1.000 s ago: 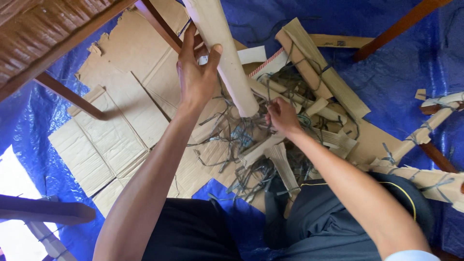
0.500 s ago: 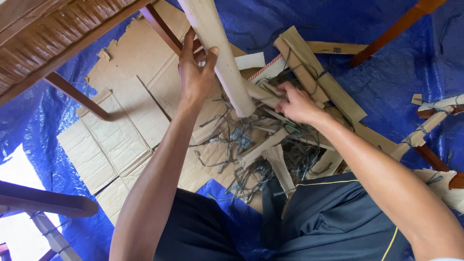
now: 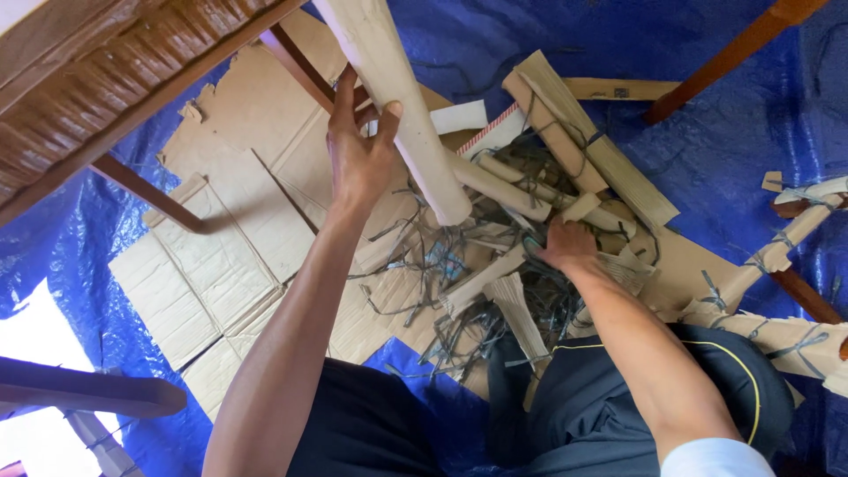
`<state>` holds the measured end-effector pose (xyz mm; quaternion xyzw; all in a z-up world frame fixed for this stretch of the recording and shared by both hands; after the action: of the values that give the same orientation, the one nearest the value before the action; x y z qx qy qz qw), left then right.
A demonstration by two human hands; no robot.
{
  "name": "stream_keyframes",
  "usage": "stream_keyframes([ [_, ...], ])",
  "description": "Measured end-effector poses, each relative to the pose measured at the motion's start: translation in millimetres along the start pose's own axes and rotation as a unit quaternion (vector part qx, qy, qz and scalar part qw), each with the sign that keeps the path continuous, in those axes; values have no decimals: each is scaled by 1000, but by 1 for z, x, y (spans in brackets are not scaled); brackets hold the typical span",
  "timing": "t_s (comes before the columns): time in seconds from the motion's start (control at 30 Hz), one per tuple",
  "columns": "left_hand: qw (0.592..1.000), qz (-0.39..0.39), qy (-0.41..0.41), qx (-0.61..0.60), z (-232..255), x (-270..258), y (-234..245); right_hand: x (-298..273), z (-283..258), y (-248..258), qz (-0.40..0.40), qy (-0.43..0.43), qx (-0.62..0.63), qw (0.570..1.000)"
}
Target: Wrapping the legs of wooden chairs with cardboard strips and securing them with plastic ties for protection.
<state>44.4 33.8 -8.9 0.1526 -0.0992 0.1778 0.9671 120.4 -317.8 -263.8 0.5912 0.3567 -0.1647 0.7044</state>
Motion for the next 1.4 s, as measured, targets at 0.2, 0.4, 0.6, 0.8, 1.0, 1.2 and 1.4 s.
stream_keyframes([
  [0.2, 1000, 6, 7, 21, -4, 1, -1, -41, -21, 28, 36, 7, 13, 999],
  [0.4, 1000, -1, 22, -12, 4, 2, -1, -109, -16, 104, 69, 44, -9, 997],
  [0.6, 997, -17, 32, 69, -8, 6, 11, -289, 53, 193, 199, -47, 173, 964],
  [0.8, 996, -33, -21, 78, -10, 9, 15, -431, 179, 115, 382, -182, 247, 872],
  [1.0, 998, -57, 20, 0, 19, 0, 7, -447, 262, 51, 434, -297, 180, 831],
  [1.2, 998, -32, 46, 9, 22, 0, 6, -469, 244, 76, 479, -306, 20, 823],
  [1.4, 999, -28, 36, -8, -20, 11, 13, -450, 181, 106, 485, 116, 526, 689],
])
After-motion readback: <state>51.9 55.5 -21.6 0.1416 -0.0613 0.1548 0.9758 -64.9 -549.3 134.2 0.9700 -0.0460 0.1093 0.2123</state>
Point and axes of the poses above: each hand's wrist, its own x-axis towards the middle knuckle, its own y-axis out of the back of the hand, z = x × y, the point moved 4 cm from there along x, towards the middle knuckle, and after that the axes turned 10 degrees about -z, right-handed, at the moved point
